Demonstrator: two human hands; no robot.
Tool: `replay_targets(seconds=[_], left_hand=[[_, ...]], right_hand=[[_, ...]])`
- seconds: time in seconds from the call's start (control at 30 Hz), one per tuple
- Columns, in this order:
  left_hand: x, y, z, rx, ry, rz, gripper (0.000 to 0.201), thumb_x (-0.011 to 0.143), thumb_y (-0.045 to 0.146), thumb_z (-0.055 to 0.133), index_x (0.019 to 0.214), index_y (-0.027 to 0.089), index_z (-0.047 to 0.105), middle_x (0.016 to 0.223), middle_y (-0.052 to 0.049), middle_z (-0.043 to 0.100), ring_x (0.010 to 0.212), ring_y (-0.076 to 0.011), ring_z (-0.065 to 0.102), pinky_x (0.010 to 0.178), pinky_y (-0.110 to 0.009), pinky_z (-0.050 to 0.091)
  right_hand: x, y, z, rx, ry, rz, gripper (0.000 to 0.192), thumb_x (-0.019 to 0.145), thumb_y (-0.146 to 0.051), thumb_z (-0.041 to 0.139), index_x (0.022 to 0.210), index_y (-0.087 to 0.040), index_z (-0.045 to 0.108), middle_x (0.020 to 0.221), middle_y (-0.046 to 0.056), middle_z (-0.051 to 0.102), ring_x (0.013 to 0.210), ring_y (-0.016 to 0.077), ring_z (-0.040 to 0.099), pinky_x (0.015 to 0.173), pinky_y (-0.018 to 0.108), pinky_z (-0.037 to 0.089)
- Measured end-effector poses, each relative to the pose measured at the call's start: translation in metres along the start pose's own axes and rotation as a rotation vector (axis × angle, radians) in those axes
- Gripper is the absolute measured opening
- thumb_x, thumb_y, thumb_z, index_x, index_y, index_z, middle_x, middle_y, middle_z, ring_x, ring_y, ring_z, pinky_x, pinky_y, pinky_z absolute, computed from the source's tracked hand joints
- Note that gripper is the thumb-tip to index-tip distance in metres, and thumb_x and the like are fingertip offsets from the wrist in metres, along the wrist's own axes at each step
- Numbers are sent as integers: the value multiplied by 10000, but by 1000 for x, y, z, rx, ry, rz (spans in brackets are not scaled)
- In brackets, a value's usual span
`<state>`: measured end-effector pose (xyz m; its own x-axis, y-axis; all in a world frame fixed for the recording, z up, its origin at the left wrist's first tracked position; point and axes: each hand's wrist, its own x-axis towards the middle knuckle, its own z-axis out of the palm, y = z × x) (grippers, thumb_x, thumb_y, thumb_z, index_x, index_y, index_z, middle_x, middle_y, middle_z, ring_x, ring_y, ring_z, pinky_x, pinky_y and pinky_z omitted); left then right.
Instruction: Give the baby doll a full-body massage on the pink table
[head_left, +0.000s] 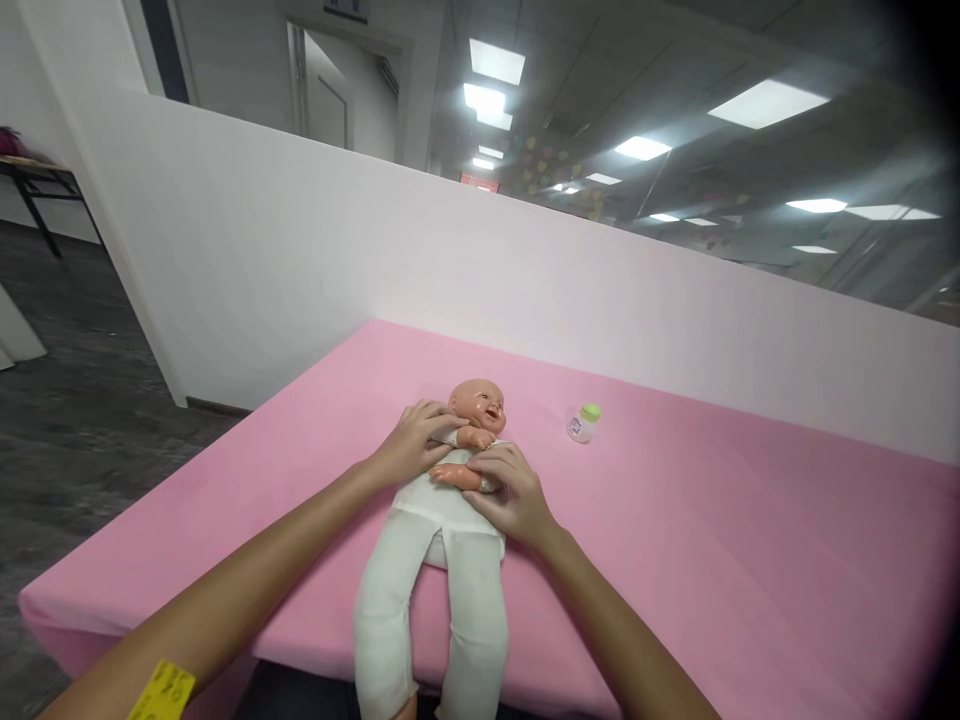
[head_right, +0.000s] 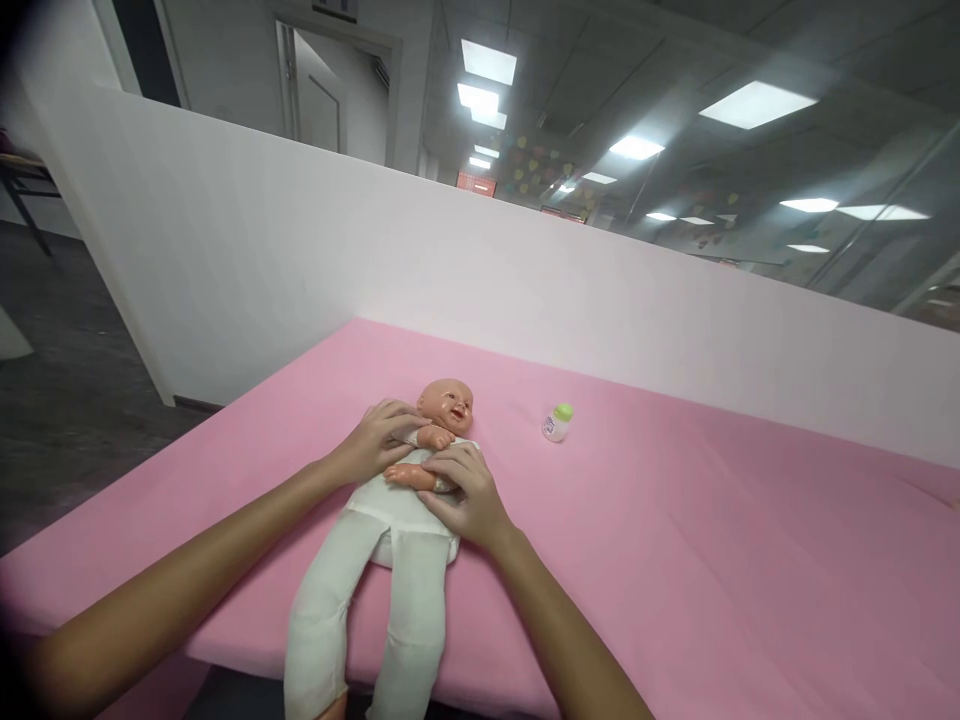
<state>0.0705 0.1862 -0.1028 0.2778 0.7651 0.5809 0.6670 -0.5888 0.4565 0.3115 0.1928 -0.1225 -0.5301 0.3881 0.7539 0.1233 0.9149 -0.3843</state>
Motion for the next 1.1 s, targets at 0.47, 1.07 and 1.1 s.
replay_targets(seconds=[0.47,1.07,1.1], left_hand=[[0,-57,-21,-663,626,-940,457,694,318,827,1032,206,541,989,-55,651,876,-230,676,693,-321,519],[1,-1,5,-10,205,-132,392,902,367,730,1289,302,710,1191,-65,689,1145,-284,574,1014,-428,431],[1,3,9,30,156,-85,369,929,363,705,1296,319,715,1188,-68,680,1170,-288,555,1036,-444,417]], right_hand=[[-9,68,-28,445,857,722,607,879,-548,713,1346,-165,658,1414,137,649,1257,263,627,1028,403,531],[-2,7,-16,136,103,192,279,841,-327,800,1113,-275,762,1076,70,745,1009,271,668,918,461,547],[-2,2,-13,101,36,130,260,851,-310,795,1108,-292,768,1058,64,746,1007,271,667,925,475,546]])
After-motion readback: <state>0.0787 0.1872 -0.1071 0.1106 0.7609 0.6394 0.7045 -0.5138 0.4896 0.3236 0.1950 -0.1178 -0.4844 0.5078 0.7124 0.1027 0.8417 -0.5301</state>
